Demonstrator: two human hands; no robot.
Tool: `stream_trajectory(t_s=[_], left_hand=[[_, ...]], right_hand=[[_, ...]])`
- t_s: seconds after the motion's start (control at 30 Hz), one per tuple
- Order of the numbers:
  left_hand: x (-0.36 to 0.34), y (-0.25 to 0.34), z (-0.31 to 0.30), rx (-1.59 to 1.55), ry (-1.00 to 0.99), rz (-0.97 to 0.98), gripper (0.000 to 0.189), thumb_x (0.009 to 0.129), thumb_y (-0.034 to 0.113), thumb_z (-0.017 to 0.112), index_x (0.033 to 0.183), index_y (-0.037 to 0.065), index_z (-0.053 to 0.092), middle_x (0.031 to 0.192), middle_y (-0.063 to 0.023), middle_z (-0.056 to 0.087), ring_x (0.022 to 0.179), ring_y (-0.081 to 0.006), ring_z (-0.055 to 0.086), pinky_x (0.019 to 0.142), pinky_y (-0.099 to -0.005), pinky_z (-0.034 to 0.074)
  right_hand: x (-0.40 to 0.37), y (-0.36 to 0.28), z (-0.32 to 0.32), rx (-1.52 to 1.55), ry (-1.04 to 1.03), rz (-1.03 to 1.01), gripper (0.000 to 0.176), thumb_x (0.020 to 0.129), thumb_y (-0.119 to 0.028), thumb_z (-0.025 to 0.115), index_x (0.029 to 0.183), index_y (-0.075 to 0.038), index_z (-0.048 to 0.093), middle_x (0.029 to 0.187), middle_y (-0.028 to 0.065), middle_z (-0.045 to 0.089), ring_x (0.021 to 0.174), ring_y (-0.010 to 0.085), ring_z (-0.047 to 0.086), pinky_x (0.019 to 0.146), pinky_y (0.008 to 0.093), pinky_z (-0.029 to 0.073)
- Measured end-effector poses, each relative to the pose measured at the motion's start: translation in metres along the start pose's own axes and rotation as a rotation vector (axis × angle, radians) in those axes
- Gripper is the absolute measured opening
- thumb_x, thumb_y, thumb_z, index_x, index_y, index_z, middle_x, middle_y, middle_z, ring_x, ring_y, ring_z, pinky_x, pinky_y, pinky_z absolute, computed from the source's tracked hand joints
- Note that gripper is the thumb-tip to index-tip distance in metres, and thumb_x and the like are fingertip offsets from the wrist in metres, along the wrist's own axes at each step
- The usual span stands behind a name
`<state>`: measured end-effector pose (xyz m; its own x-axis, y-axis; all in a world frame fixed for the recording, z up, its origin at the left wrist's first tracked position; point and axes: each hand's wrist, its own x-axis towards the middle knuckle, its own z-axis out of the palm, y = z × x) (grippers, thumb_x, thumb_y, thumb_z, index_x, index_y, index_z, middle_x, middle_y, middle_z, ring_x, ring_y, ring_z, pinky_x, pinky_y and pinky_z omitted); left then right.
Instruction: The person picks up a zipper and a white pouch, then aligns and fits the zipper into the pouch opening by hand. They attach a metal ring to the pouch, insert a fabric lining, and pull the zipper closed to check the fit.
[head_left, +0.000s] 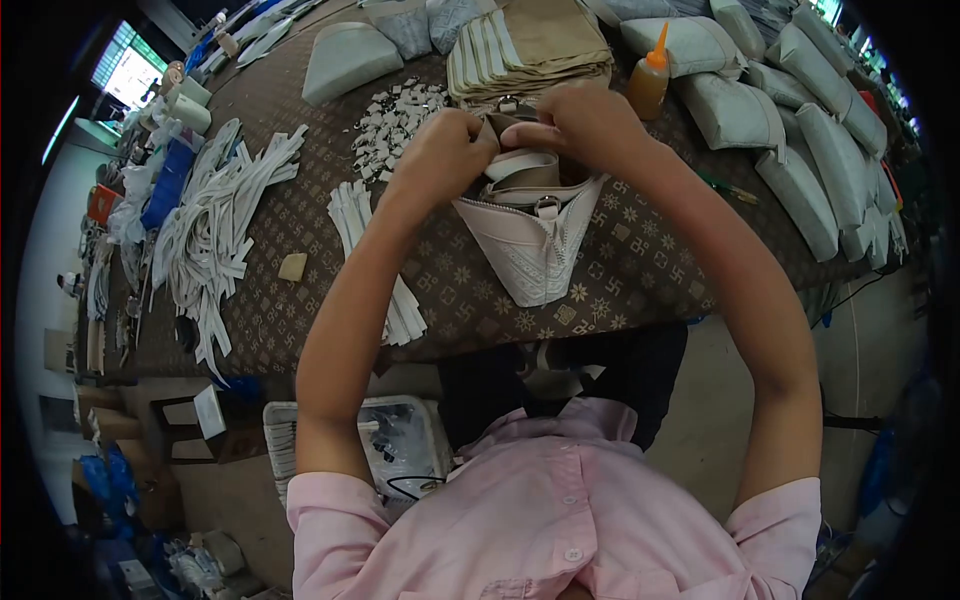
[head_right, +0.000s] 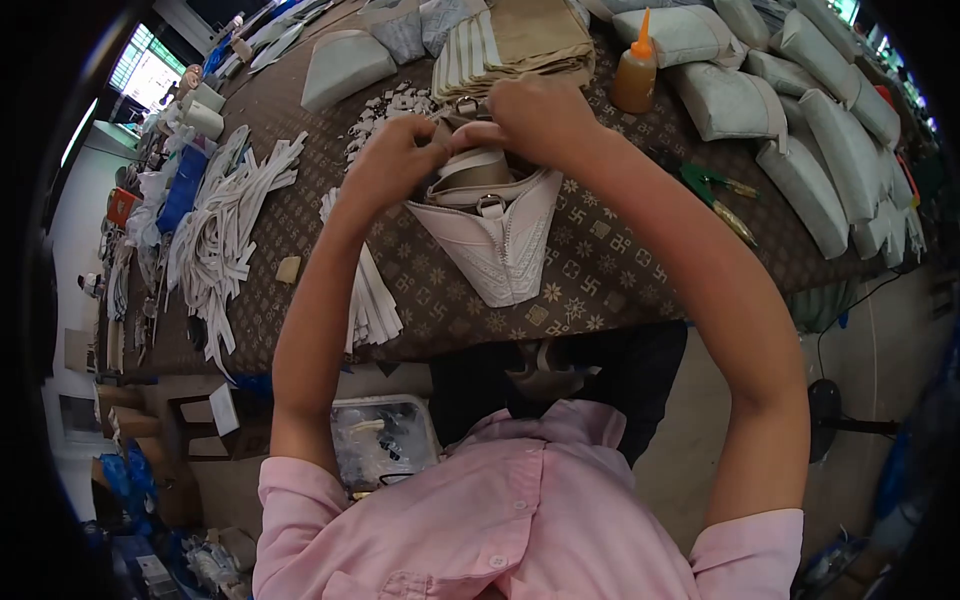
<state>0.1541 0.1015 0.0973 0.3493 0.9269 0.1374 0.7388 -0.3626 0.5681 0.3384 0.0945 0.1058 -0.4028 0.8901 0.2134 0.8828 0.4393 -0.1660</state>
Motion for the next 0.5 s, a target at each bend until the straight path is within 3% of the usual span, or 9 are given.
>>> stream_trajectory(t_s=[0.03,0.07,0.13,0.17,0.2,0.23,0.3,0.4,0.5], left_hand=[[0.002,0.0,0.0,0.005,0.019,0.03,0.025,0.074,0.02,0.056,0.078,-0.003,0.064,0.066,-0.0226,0.059,0.063,-0.0336,0.06,0.065,-0.0403,0.048],[0.005,0.0,-0.002,0.025,-0.026,0.032,0.025,0.078,0.021,0.057,0.079,-0.003,0.062,0.058,-0.0112,0.054,0.054,-0.0156,0.05,0.056,-0.0322,0.043],[0.007,0.004,-0.011,0.073,-0.103,-0.056,0.025,0.077,0.021,0.057,0.082,-0.003,0.062,0.059,-0.0101,0.054,0.055,-0.0147,0.052,0.058,-0.0321,0.043],[0.011,0.003,-0.018,0.195,-0.192,-0.076,0.024,0.079,0.021,0.058,0.084,-0.002,0.064,0.067,-0.0131,0.059,0.065,-0.0195,0.059,0.065,-0.0339,0.046],[0.012,-0.005,-0.015,0.193,-0.203,-0.083,0.024,0.079,0.021,0.058,0.084,-0.002,0.064,0.067,-0.0131,0.059,0.065,-0.0195,0.059,0.065,-0.0339,0.046],[0.011,-0.013,-0.012,0.319,-0.081,0.072,0.022,0.079,0.02,0.06,0.084,-0.001,0.064,0.073,-0.0148,0.061,0.071,-0.0239,0.06,0.068,-0.0359,0.046],[0.008,-0.015,-0.002,0.519,0.149,0.278,0.019,0.078,0.02,0.065,0.082,0.001,0.063,0.085,-0.0181,0.062,0.085,-0.0348,0.06,0.075,-0.0417,0.046],[0.013,-0.01,0.007,0.496,0.21,0.228,0.019,0.077,0.019,0.066,0.081,0.001,0.062,0.081,-0.0172,0.061,0.081,-0.036,0.059,0.073,-0.0429,0.045],[0.014,-0.009,0.012,0.423,0.253,0.362,0.02,0.077,0.02,0.066,0.08,0.001,0.062,0.08,-0.0168,0.06,0.08,-0.0364,0.058,0.073,-0.0434,0.045]], right_hand=[[0.0,0.0,0.003,-0.055,0.171,-0.046,0.045,0.081,-0.05,0.058,0.075,-0.006,0.065,0.072,0.0119,0.064,0.072,0.03,0.064,0.063,0.0405,0.051],[0.003,0.002,0.007,-0.148,0.252,-0.149,0.029,0.085,-0.037,0.055,0.081,-0.01,0.065,0.074,0.0103,0.065,0.074,0.0284,0.065,0.062,0.0396,0.051],[0.007,0.009,0.016,-0.201,0.263,-0.151,0.024,0.084,-0.035,0.056,0.083,-0.012,0.064,0.071,0.0096,0.063,0.073,0.0281,0.064,0.062,0.0408,0.05],[0.008,0.012,0.02,-0.262,0.287,-0.154,0.019,0.083,-0.032,0.057,0.085,-0.014,0.063,0.069,0.009,0.061,0.072,0.0278,0.063,0.061,0.0421,0.049],[0.007,0.013,0.02,-0.215,0.275,-0.139,0.015,0.081,-0.026,0.06,0.084,-0.012,0.064,0.076,0.0089,0.062,0.08,0.0259,0.062,0.068,0.0418,0.049],[0.009,0.014,0.025,-0.208,0.266,-0.137,0.015,0.081,-0.026,0.06,0.084,-0.012,0.064,0.076,0.0089,0.062,0.08,0.0259,0.062,0.068,0.0418,0.049],[0.016,0.018,0.031,-0.302,0.572,-0.37,0.015,0.08,-0.023,0.062,0.084,-0.008,0.064,0.079,0.0092,0.062,0.083,0.0262,0.061,0.073,0.0389,0.049],[0.028,0.035,0.042,-0.008,0.384,-0.341,0.02,0.08,-0.022,0.064,0.082,-0.003,0.063,0.08,0.0117,0.061,0.081,0.0288,0.06,0.074,0.038,0.047],[0.027,0.038,0.044,-0.047,0.212,-0.2,0.024,0.08,-0.024,0.064,0.082,0.0,0.062,0.081,0.0133,0.061,0.081,0.0309,0.059,0.073,0.0395,0.046]])
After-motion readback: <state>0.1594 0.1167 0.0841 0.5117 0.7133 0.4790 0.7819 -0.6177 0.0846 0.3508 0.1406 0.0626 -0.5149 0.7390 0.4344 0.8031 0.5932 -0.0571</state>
